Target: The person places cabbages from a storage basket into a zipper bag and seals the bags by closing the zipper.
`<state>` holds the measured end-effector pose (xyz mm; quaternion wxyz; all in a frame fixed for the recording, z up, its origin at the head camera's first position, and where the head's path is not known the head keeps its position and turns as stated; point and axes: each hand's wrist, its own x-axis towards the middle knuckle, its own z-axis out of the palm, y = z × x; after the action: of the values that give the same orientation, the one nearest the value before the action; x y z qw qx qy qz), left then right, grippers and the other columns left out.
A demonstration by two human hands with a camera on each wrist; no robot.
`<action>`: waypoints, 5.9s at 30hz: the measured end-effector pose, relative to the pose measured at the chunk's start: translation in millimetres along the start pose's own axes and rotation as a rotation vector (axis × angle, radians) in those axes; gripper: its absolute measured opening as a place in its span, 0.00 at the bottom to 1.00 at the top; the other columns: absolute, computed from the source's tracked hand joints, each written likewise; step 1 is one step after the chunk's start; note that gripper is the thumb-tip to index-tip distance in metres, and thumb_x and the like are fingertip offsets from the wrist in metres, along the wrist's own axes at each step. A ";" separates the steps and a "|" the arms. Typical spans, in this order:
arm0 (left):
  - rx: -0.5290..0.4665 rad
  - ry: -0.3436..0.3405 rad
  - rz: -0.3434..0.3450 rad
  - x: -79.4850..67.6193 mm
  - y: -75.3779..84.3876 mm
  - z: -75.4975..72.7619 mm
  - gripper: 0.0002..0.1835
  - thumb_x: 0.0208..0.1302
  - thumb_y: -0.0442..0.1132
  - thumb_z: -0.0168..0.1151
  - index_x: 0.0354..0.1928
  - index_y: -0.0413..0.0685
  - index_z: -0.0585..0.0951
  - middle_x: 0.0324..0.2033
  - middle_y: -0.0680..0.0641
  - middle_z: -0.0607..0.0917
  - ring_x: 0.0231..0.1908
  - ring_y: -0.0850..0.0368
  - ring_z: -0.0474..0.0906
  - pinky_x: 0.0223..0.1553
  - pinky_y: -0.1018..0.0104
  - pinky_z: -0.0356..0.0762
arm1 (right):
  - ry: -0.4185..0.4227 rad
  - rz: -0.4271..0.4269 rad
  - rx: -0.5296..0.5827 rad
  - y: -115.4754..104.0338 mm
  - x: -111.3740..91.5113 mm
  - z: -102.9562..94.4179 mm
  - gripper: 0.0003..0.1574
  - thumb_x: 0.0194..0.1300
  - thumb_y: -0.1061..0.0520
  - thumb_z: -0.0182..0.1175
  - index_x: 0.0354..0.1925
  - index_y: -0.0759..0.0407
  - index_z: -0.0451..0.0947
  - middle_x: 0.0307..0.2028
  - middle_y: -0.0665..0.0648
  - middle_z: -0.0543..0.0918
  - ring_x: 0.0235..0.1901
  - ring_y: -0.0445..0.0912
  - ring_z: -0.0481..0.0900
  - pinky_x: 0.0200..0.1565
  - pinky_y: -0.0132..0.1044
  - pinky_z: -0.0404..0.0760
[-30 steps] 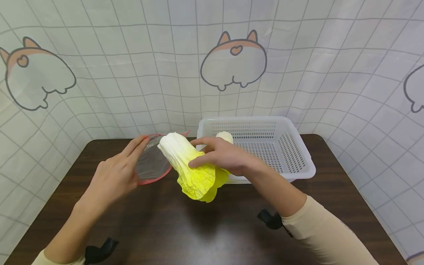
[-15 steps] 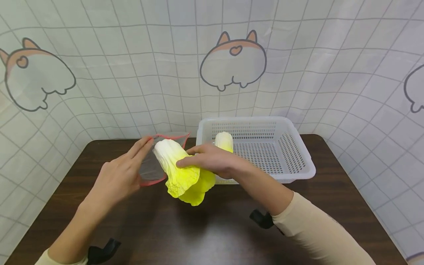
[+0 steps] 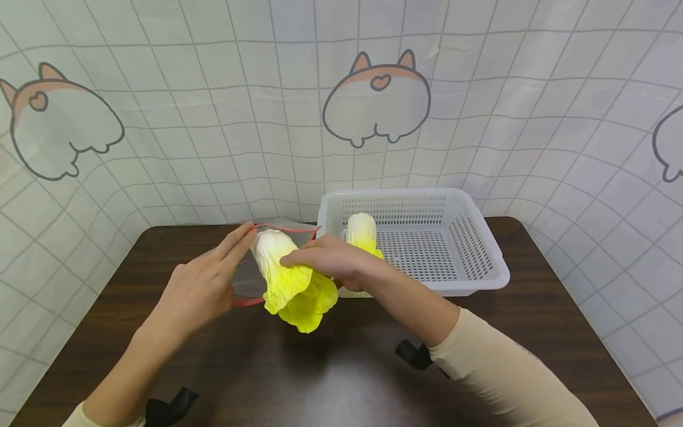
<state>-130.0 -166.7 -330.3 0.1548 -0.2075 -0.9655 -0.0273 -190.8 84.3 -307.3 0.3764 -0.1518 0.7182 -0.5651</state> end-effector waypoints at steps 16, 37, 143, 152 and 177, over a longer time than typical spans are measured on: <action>0.034 0.003 0.027 -1.0 2.5 1.8 0.64 0.39 0.34 0.87 0.81 0.51 0.61 0.79 0.52 0.63 0.40 0.47 0.85 0.19 0.56 0.77 | -0.032 -0.009 0.246 1.5 14.7 1.8 0.22 0.75 0.49 0.58 0.55 0.66 0.78 0.44 0.58 0.87 0.40 0.50 0.87 0.45 0.42 0.87; 0.022 -0.025 0.055 1.2 3.0 6.4 0.63 0.41 0.30 0.85 0.82 0.53 0.61 0.80 0.52 0.63 0.40 0.49 0.86 0.19 0.59 0.75 | 0.257 0.017 0.182 5.9 15.8 18.3 0.36 0.66 0.49 0.70 0.67 0.62 0.72 0.56 0.62 0.81 0.48 0.53 0.84 0.48 0.49 0.88; -0.132 -0.044 0.060 -9.5 -19.1 4.0 0.57 0.45 0.17 0.64 0.82 0.53 0.60 0.81 0.54 0.61 0.20 0.58 0.60 0.16 0.68 0.57 | 0.629 -0.109 -1.092 22.4 107.5 73.4 0.26 0.63 0.43 0.66 0.49 0.60 0.78 0.35 0.55 0.83 0.35 0.53 0.85 0.38 0.47 0.85; -0.132 -0.061 0.016 -8.8 -21.9 -0.4 0.62 0.42 0.18 0.67 0.83 0.55 0.57 0.81 0.54 0.61 0.19 0.58 0.63 0.16 0.66 0.60 | 0.666 -0.267 -1.250 26.7 109.7 68.0 0.36 0.62 0.54 0.62 0.69 0.55 0.72 0.37 0.56 0.86 0.35 0.55 0.86 0.37 0.50 0.85; -0.072 -0.025 -0.024 -5.4 -20.7 -4.7 0.59 0.44 0.19 0.60 0.83 0.56 0.56 0.81 0.55 0.59 0.20 0.56 0.64 0.14 0.66 0.58 | 0.485 -0.520 -1.478 29.4 94.5 58.4 0.25 0.67 0.57 0.59 0.62 0.50 0.82 0.69 0.60 0.75 0.63 0.54 0.79 0.61 0.46 0.80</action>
<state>-132.4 -188.3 -327.3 0.1348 -0.2019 -0.9681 -0.0615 -206.5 -8.0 -373.9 -0.1292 -0.3958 0.9086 -0.0324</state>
